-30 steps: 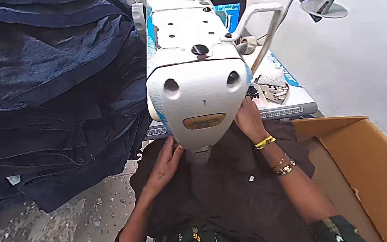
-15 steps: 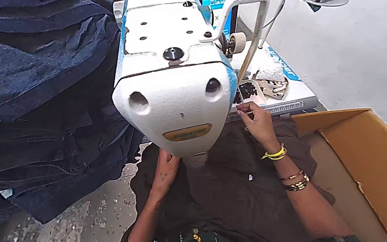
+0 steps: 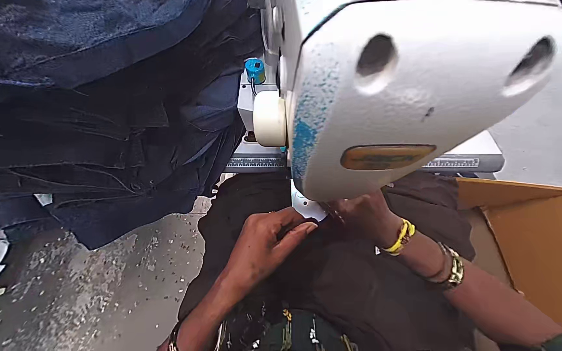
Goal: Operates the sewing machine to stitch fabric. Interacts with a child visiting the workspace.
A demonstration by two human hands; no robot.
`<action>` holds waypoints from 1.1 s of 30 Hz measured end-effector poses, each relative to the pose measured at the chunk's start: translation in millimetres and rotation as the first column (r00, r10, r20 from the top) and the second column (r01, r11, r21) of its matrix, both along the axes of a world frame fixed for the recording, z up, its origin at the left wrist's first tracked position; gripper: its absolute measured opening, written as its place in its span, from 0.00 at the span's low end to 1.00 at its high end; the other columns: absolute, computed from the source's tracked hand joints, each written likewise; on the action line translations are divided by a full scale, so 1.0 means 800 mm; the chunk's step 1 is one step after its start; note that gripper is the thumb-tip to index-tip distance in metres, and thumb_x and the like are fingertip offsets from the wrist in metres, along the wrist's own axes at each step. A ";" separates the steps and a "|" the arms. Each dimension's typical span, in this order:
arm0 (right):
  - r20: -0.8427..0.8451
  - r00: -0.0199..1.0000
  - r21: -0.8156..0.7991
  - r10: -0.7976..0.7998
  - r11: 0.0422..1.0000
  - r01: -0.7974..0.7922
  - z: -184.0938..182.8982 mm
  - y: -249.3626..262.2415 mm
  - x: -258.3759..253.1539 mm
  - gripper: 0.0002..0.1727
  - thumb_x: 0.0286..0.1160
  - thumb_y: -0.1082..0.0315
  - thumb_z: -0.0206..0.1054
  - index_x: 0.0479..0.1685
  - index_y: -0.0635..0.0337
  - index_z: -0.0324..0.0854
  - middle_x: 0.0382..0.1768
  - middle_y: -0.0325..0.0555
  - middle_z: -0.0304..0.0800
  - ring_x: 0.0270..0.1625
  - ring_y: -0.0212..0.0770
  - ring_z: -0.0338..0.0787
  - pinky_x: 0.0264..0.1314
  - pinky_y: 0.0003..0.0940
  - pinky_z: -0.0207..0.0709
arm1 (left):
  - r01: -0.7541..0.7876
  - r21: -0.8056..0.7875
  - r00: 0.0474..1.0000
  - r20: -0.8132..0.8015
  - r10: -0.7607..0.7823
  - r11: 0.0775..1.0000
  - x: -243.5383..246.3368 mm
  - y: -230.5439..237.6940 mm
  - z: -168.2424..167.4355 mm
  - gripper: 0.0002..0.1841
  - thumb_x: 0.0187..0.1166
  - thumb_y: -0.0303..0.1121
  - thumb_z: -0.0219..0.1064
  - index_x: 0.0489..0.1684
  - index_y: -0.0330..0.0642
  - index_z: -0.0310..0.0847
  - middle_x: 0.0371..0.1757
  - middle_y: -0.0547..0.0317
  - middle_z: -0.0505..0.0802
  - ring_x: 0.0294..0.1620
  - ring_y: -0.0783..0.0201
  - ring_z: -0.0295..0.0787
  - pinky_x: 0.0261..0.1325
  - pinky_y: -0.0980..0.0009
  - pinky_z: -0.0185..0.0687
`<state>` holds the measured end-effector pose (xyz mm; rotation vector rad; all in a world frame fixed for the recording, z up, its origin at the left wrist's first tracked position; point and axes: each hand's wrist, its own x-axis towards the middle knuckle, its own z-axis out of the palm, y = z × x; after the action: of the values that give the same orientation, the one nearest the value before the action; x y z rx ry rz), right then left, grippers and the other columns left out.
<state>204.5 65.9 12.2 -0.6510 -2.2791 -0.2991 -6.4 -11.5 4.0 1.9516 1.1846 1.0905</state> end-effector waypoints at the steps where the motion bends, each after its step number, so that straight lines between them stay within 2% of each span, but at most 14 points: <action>1: -0.077 0.997 -0.132 0.021 0.991 -0.031 -0.003 -0.005 0.000 0.13 0.77 0.67 0.64 0.25 0.59 0.87 0.24 0.46 0.90 0.34 0.40 0.91 0.38 0.31 0.81 | 0.013 0.006 1.000 0.026 -0.013 1.000 -0.002 -0.002 0.002 0.16 0.86 0.43 0.64 0.34 0.40 0.89 0.23 0.68 0.86 0.23 0.86 0.75 0.29 0.88 0.68; 3: -0.271 0.953 -0.464 0.134 0.849 -0.251 -0.006 -0.021 0.003 0.15 0.87 0.58 0.61 0.40 0.62 0.82 0.32 0.44 0.91 0.42 0.31 0.90 0.50 0.23 0.81 | 0.041 0.014 0.993 0.107 -0.042 0.999 -0.009 -0.004 0.006 0.15 0.86 0.40 0.65 0.39 0.38 0.91 0.29 0.67 0.92 0.30 0.88 0.81 0.36 0.90 0.75; 5: -0.354 0.921 -0.615 0.161 0.702 -0.359 -0.010 -0.038 0.003 0.18 0.88 0.52 0.61 0.49 0.60 0.74 0.37 0.42 0.87 0.47 0.27 0.85 0.58 0.21 0.74 | -0.008 -0.015 0.989 0.148 0.010 1.000 -0.034 -0.001 0.010 0.14 0.86 0.40 0.65 0.40 0.40 0.91 0.37 0.71 0.94 0.38 0.89 0.85 0.45 0.89 0.81; 8: -0.288 0.947 -0.650 -0.142 0.755 -0.085 -0.013 -0.029 0.010 0.18 0.79 0.56 0.69 0.48 0.65 0.81 0.32 0.41 0.89 0.40 0.30 0.85 0.51 0.32 0.76 | -0.270 -0.106 0.959 0.054 0.277 0.957 -0.087 0.011 0.002 0.12 0.82 0.41 0.66 0.38 0.46 0.92 0.35 0.78 0.93 0.36 0.91 0.84 0.43 0.89 0.80; 13: -0.219 0.903 -0.807 -0.370 0.589 0.045 -0.007 -0.008 -0.006 0.19 0.65 0.57 0.77 0.41 0.67 0.85 0.30 0.43 0.87 0.37 0.34 0.84 0.47 0.38 0.76 | -0.467 -0.226 0.883 -0.075 0.463 0.855 -0.125 0.021 -0.036 0.13 0.81 0.43 0.66 0.35 0.45 0.90 0.30 0.76 0.89 0.30 0.90 0.80 0.37 0.87 0.75; 15: -0.235 0.909 -0.810 -0.345 0.587 0.013 -0.007 -0.009 -0.004 0.17 0.67 0.59 0.76 0.41 0.66 0.85 0.30 0.41 0.87 0.38 0.31 0.84 0.47 0.35 0.76 | -0.475 -0.232 0.880 -0.094 0.466 0.849 -0.122 0.020 -0.042 0.13 0.81 0.44 0.65 0.36 0.46 0.90 0.30 0.76 0.90 0.30 0.89 0.80 0.37 0.85 0.75; 18: -0.250 0.910 -0.805 -0.330 0.593 -0.006 -0.004 -0.003 0.016 0.17 0.70 0.60 0.73 0.47 0.64 0.81 0.31 0.30 0.84 0.37 0.14 0.81 0.46 0.16 0.76 | -0.470 -0.206 0.883 -0.087 0.462 0.859 -0.111 0.026 -0.034 0.13 0.81 0.46 0.66 0.36 0.48 0.91 0.28 0.78 0.89 0.28 0.89 0.80 0.35 0.85 0.75; 19: -0.237 0.908 -0.807 -0.346 0.590 0.015 -0.007 -0.001 0.024 0.18 0.73 0.59 0.72 0.50 0.64 0.80 0.33 0.31 0.84 0.38 0.14 0.79 0.46 0.15 0.74 | -0.466 -0.189 0.885 -0.094 0.457 0.864 -0.107 0.029 -0.030 0.14 0.80 0.47 0.66 0.35 0.49 0.91 0.28 0.78 0.89 0.28 0.90 0.79 0.34 0.85 0.74; 21: -0.179 0.906 -0.800 -0.384 0.592 0.093 -0.015 0.002 0.039 0.18 0.77 0.54 0.69 0.48 0.62 0.80 0.35 0.33 0.83 0.41 0.20 0.78 0.50 0.22 0.72 | -0.445 -0.145 0.895 -0.107 0.433 0.884 -0.098 0.035 -0.026 0.15 0.80 0.48 0.66 0.34 0.49 0.91 0.27 0.78 0.88 0.27 0.90 0.77 0.34 0.85 0.72; 24: -0.122 0.900 -0.651 -0.418 0.718 0.245 -0.023 0.001 0.060 0.21 0.78 0.51 0.68 0.46 0.64 0.82 0.27 0.43 0.84 0.34 0.38 0.82 0.45 0.44 0.72 | -0.441 -0.062 0.886 -0.185 0.424 0.895 -0.090 0.042 -0.028 0.17 0.81 0.50 0.64 0.34 0.48 0.91 0.28 0.74 0.89 0.28 0.86 0.79 0.36 0.80 0.73; 26: -0.031 0.866 -0.579 -0.499 0.715 0.391 -0.024 0.007 0.078 0.19 0.79 0.55 0.67 0.45 0.65 0.83 0.23 0.47 0.83 0.30 0.48 0.83 0.44 0.54 0.70 | -0.452 0.032 0.854 -0.275 0.442 0.892 -0.084 0.042 -0.037 0.20 0.81 0.51 0.62 0.35 0.46 0.92 0.30 0.62 0.92 0.31 0.69 0.86 0.39 0.60 0.77; 28: 0.034 0.812 -0.476 -0.583 0.705 0.526 -0.023 0.020 0.092 0.14 0.79 0.61 0.68 0.42 0.67 0.86 0.28 0.58 0.89 0.35 0.61 0.90 0.46 0.63 0.73 | -0.372 0.016 0.891 -0.273 0.362 0.928 -0.072 0.041 -0.042 0.19 0.84 0.45 0.60 0.52 0.40 0.92 0.46 0.48 0.96 0.48 0.51 0.93 0.53 0.43 0.81; 30: 0.058 0.780 -0.392 -0.623 0.704 0.592 -0.025 0.038 0.097 0.12 0.80 0.66 0.67 0.45 0.68 0.89 0.40 0.65 0.91 0.47 0.68 0.90 0.51 0.67 0.76 | -0.198 -0.131 0.970 -0.170 0.175 0.971 -0.057 0.043 -0.041 0.26 0.89 0.45 0.54 0.77 0.36 0.76 0.63 0.52 0.92 0.63 0.63 0.89 0.68 0.58 0.82; 33: 0.127 0.780 -0.326 -0.613 0.717 0.617 -0.033 0.071 0.095 0.15 0.78 0.65 0.70 0.54 0.67 0.90 0.49 0.68 0.87 0.56 0.72 0.85 0.51 0.66 0.74 | -0.032 -0.298 0.994 0.086 0.061 0.954 -0.021 0.047 -0.028 0.30 0.91 0.43 0.51 0.85 0.28 0.59 0.67 0.49 0.86 0.64 0.77 0.84 0.70 0.76 0.78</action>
<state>280.5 122.5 -14.4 -1.6151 -2.0672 -0.1994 -23.1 26.2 -18.2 1.6333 1.2674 0.9553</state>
